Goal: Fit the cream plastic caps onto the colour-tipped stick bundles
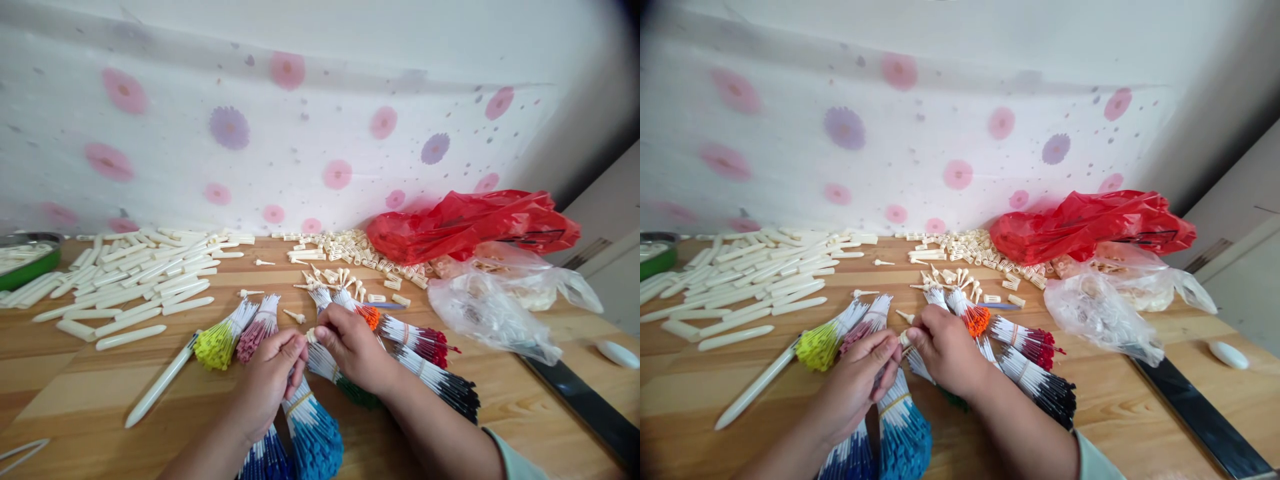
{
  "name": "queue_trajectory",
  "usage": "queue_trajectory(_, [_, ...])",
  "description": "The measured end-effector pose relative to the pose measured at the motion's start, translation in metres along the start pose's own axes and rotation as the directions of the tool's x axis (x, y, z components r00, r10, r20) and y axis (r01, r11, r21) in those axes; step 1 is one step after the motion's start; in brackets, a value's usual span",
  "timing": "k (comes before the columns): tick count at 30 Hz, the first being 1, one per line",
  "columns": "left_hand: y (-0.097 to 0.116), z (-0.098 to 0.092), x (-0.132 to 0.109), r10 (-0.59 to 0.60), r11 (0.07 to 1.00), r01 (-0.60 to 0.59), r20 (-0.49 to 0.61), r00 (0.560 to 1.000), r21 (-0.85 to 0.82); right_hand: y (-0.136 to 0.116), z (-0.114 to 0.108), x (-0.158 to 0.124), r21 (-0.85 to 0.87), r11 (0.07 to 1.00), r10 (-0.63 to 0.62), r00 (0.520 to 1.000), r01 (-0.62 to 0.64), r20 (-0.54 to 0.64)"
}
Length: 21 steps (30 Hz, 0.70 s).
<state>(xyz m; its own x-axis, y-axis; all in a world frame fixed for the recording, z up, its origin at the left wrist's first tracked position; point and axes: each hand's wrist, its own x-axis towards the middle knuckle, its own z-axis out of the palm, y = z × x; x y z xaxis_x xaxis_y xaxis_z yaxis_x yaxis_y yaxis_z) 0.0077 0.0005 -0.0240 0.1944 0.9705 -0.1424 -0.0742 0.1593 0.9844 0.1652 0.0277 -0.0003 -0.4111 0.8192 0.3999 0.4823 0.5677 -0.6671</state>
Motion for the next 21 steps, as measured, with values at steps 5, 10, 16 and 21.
queue_trajectory(5, [-0.0016,-0.0002,-0.0001,-0.023,1.000,0.023,0.038,0.999,-0.007,-0.0001,-0.0012,0.0004,-0.063,0.996,0.062,0.997,-0.060,0.034])
queue_trajectory(10, [0.0007,0.0000,-0.0008,-0.017,0.999,0.018,0.034,0.999,-0.028,0.0002,-0.0023,0.0015,-0.024,0.999,0.039,0.999,-0.038,0.036])
queue_trajectory(16, [0.0002,0.0003,-0.0005,-0.029,0.998,0.031,0.023,0.999,-0.056,0.0005,-0.0026,0.0008,-0.006,0.998,0.055,0.998,-0.055,0.025])
queue_trajectory(21, [0.0004,0.0004,-0.0003,-0.047,0.998,0.048,0.029,0.998,-0.035,0.0011,-0.0039,0.0014,-0.019,0.995,0.099,0.991,-0.098,0.092])
